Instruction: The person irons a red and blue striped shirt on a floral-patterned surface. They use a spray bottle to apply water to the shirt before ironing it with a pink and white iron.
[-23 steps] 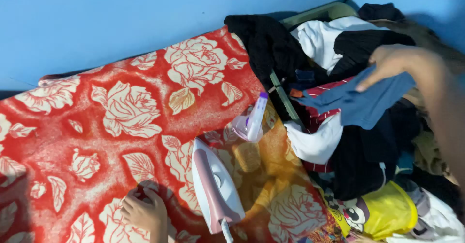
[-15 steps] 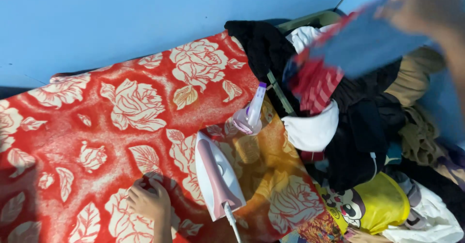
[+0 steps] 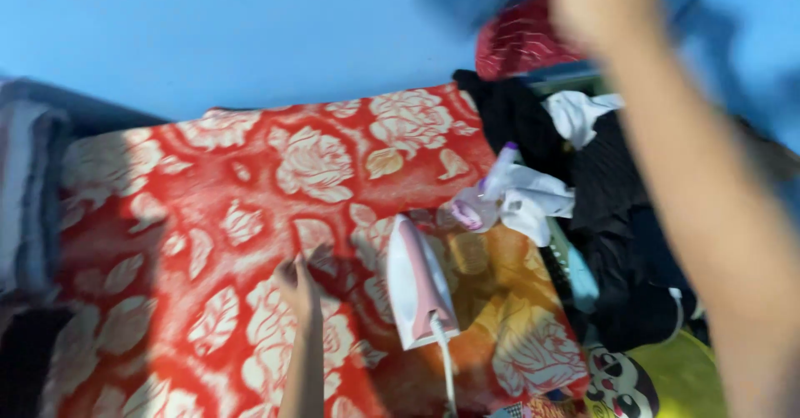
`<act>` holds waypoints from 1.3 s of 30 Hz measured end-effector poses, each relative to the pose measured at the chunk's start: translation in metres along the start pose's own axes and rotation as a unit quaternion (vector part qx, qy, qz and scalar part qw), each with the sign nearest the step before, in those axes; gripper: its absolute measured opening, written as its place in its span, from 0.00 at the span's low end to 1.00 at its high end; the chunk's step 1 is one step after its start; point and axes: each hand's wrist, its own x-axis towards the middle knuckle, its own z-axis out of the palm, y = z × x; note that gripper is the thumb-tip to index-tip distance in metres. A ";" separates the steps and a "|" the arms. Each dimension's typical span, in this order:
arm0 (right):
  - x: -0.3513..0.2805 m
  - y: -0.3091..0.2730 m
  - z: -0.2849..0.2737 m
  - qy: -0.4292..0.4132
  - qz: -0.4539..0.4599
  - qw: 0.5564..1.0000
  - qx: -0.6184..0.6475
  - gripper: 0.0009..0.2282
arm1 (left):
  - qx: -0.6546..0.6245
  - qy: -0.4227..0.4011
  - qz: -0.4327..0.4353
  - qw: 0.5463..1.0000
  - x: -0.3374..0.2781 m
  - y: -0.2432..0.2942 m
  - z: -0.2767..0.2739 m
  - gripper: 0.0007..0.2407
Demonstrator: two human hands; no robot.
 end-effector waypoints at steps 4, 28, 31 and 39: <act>0.072 -0.304 -0.006 -0.181 0.030 0.906 0.382 0.13 | -0.315 -0.155 -0.238 0.906 0.005 0.126 -0.051 0.22; -0.243 -0.400 -0.009 -0.409 0.475 0.764 -0.149 0.41 | -0.096 -0.178 -0.196 0.959 0.074 0.043 -0.221 0.14; -0.149 -0.446 0.064 -0.308 0.451 0.838 0.003 0.36 | -0.100 -0.388 0.004 0.916 0.034 0.120 -0.220 0.11; -0.121 -0.473 0.172 -0.482 0.275 0.829 0.070 0.25 | 0.205 -0.682 0.259 0.652 -0.093 0.217 -0.241 0.22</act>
